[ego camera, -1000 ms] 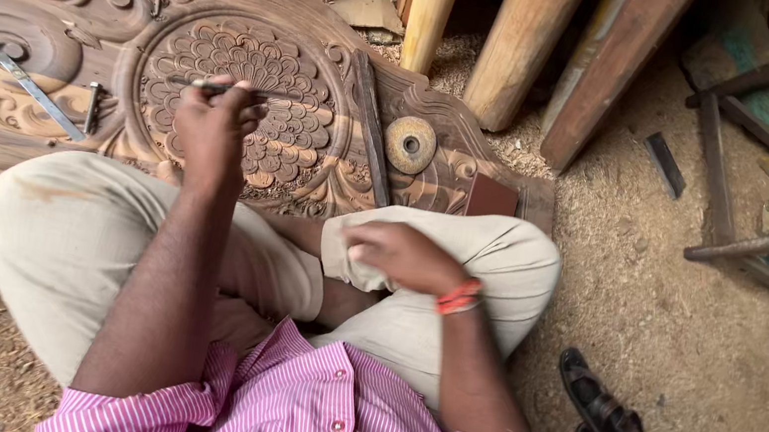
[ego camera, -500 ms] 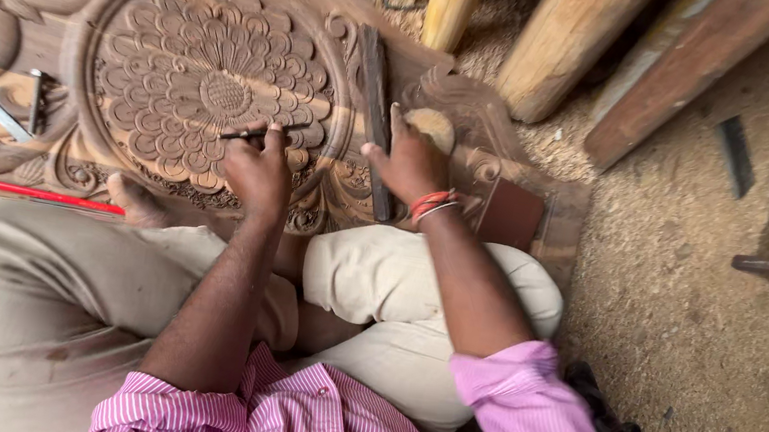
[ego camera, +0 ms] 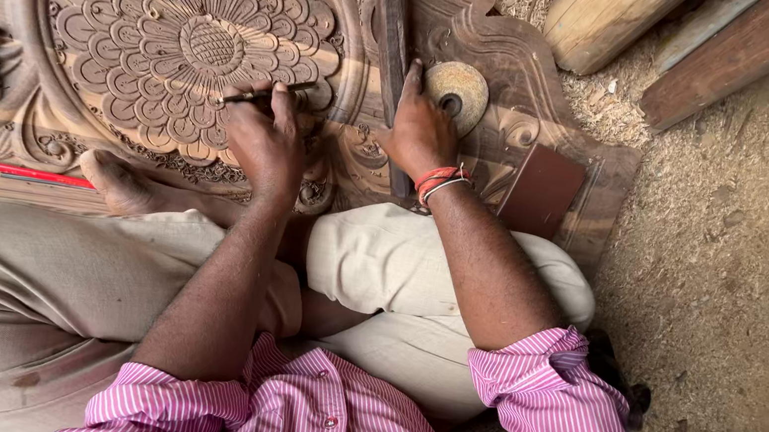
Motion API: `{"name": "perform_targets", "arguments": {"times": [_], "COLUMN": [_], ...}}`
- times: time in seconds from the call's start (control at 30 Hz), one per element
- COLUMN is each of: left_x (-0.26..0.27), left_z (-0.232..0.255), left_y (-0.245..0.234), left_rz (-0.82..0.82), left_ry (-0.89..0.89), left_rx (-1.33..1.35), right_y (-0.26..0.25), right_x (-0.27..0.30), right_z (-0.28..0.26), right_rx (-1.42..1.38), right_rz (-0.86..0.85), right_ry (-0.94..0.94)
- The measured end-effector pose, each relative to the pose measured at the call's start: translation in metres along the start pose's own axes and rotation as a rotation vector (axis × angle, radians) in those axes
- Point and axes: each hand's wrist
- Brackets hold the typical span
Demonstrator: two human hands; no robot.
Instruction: The person carves intricate floral patterns into a wooden panel using a chisel and mallet. They sit cross-legged on the floor, repeatedly striking the chisel to shape the wood.
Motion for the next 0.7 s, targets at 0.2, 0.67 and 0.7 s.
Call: {"name": "perform_targets", "arguments": {"times": [0.2, 0.67, 0.7], "left_x": [0.004, -0.007, -0.008], "left_z": [0.012, 0.010, 0.006], "left_y": [-0.004, 0.001, 0.001], "left_rz": [0.005, -0.009, -0.002], "left_ry": [-0.006, 0.161, 0.223], "left_rx": [0.020, -0.119, -0.125], "right_y": [-0.004, -0.063, -0.072], "right_x": [0.005, 0.057, 0.063], "right_z": [0.010, -0.021, -0.030], "right_rx": [-0.655, -0.407, -0.362], "right_rz": [0.041, 0.390, 0.442], "right_ry": [-0.014, -0.503, -0.607]}}
Point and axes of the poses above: each hand's wrist, its own x-axis away from the middle knuckle, its own y-axis out of the palm, z = x × y, and after that the axes turned 5 degrees about -y, right-handed
